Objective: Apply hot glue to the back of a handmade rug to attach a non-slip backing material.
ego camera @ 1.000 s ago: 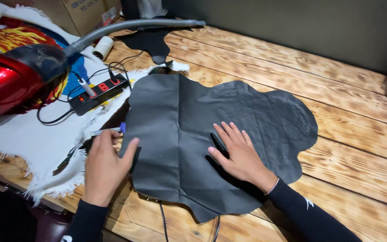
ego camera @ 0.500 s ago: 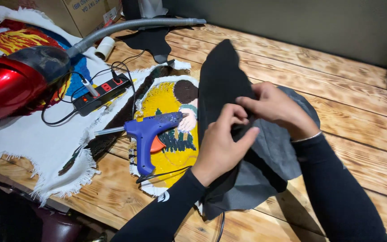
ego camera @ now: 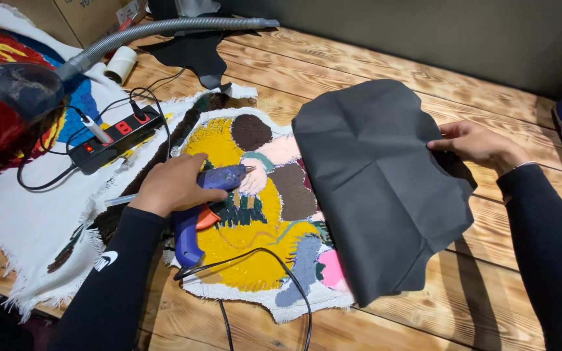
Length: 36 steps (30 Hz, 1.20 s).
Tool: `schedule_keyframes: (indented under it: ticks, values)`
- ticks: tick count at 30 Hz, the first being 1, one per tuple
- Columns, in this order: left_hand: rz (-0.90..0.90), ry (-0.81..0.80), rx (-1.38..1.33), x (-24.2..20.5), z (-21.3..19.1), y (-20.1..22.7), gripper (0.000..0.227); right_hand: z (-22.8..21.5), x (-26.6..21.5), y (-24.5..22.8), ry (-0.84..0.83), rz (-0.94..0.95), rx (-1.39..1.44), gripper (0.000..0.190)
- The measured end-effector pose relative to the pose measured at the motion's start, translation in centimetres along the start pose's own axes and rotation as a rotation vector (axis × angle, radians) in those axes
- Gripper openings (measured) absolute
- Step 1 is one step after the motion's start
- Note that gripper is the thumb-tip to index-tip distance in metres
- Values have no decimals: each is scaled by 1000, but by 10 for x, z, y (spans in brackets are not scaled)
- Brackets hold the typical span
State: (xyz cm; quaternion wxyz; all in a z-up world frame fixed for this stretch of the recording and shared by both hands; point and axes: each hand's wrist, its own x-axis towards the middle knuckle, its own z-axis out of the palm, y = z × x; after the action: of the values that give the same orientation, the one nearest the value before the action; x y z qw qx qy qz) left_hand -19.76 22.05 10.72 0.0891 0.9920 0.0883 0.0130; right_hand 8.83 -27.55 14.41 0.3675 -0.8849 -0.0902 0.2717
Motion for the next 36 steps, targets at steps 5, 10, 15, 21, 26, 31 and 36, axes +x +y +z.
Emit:
schedule_keyframes:
  ticks: [5,10,15,21,26,31,36]
  values:
    - [-86,-197,26,1,-11,-2,85,3,76,43,158,-81,-317,41]
    - [-195,-359,-67,25,-7,-23,84,39,76,42,220,-38,-549,50]
    - [-125,-461,-241,46,-5,-35,93,81,14,-26,496,-43,-1064,68]
    - [-147,-779,-639,48,-52,-21,60,156,-56,-85,422,-811,-592,56]
    - [-245,-712,-1060,50,-50,-1,48,207,-104,-137,0,-682,-268,68]
    - [-282,-659,-1297,44,-46,44,37,222,-135,-174,-350,-631,-47,102]
    - [-303,-674,-1332,54,-19,64,46,218,-141,-181,-201,-400,-437,91]
